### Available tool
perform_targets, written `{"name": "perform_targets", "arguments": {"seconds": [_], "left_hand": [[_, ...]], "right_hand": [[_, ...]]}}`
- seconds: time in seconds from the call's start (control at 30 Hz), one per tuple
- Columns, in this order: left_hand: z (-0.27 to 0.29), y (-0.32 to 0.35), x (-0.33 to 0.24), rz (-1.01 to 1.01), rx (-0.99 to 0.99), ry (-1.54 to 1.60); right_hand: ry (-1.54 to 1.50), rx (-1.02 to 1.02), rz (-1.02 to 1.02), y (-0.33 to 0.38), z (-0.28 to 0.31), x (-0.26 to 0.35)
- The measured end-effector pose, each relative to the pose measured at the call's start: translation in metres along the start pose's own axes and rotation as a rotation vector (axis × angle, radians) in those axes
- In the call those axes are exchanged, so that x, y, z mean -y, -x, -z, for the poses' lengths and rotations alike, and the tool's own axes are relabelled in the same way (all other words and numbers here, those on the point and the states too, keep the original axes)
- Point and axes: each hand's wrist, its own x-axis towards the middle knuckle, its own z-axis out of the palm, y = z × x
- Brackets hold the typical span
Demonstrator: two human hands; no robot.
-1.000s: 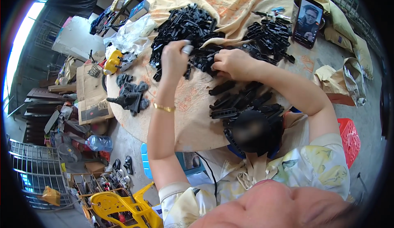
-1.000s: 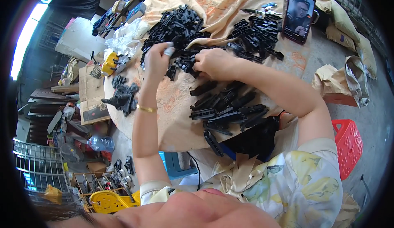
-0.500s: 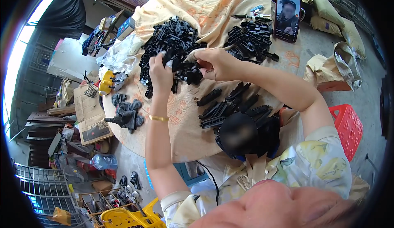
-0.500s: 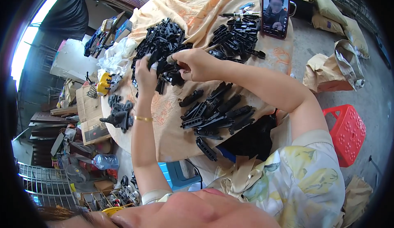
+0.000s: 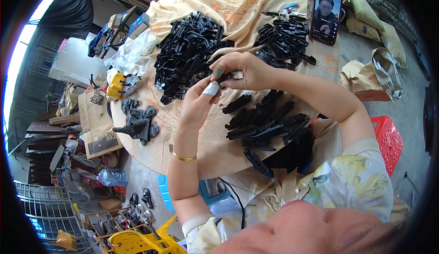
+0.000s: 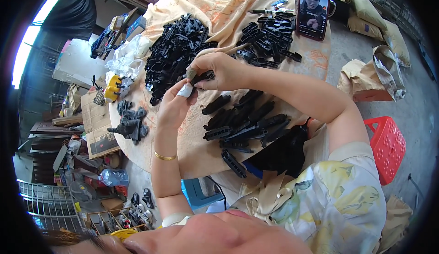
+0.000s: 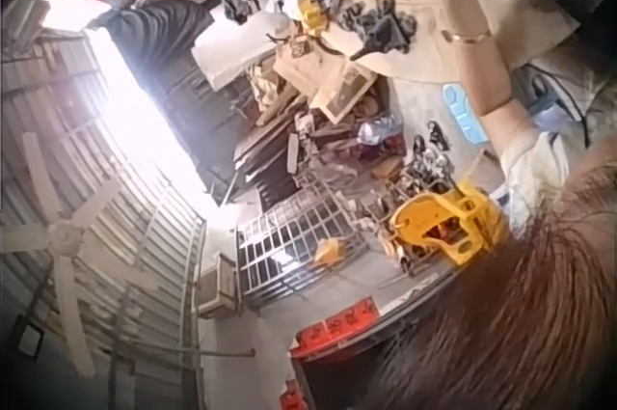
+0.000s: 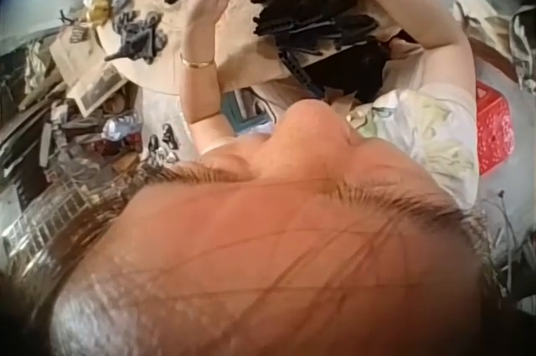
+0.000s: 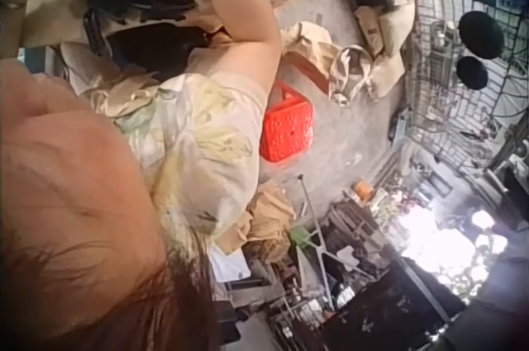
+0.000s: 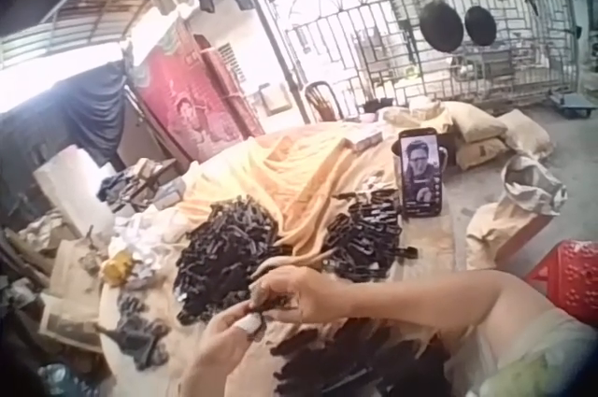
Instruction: Inspecting and sorting small black plastic mechanical parts on a workbench.
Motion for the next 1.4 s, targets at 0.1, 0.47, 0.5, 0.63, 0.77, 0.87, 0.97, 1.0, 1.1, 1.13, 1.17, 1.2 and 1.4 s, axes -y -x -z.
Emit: {"name": "perform_targets", "arguments": {"seconds": [0.1, 0.47, 0.5, 0.63, 0.77, 0.87, 0.97, 1.0, 1.1, 1.13, 1.17, 1.2, 1.4], "left_hand": [[0.003, 0.000, -0.001, -0.053, -0.010, -0.087], [-0.019, 0.009, -0.009, -0.252, -0.242, -1.093], [-0.017, 0.009, -0.007, -0.251, -0.244, -1.094], [-0.009, 0.006, -0.001, -0.437, -0.219, -1.203], [-0.014, 0.009, -0.001, -0.535, -0.242, -1.198], [-0.017, 0.008, -0.003, -0.553, -0.234, -1.226], [-0.018, 0.007, -0.007, -0.554, -0.206, -1.231], [-0.013, 0.005, -0.007, -0.550, -0.217, -1.236], [0.004, 0.002, -0.006, -0.306, -0.065, -0.640], [0.008, 0.003, -0.007, -0.328, -0.103, -0.770], [0.011, 0.004, -0.008, -0.349, -0.142, -0.901], [0.011, 0.005, -0.008, -0.349, -0.148, -0.899], [-0.008, 0.023, -0.015, -0.381, 0.176, -0.952]], "right_hand": [[0.020, 0.013, 0.069, -0.001, -0.003, -0.001], [0.331, 0.199, -0.111, 0.004, 0.007, 0.001], [0.329, 0.199, -0.109, 0.004, 0.006, 0.000], [0.414, 0.161, -0.067, 0.005, 0.004, 0.008], [0.511, 0.091, -0.003, 0.007, 0.002, 0.011], [0.513, 0.057, 0.115, 0.009, 0.003, 0.003], [0.487, 0.009, 0.094, 0.010, 0.003, 0.006], [0.484, 0.067, 0.006, 0.008, 0.004, 0.013], [0.464, 0.031, 0.036, 0.007, -0.003, 0.013], [0.463, 0.029, 0.009, 0.005, -0.004, 0.015], [0.457, 0.035, 0.015, 0.004, -0.005, 0.013], [0.353, 0.036, -0.003, 0.003, -0.003, 0.011], [0.019, -0.028, -0.256, -0.008, 0.013, -0.011]]}}
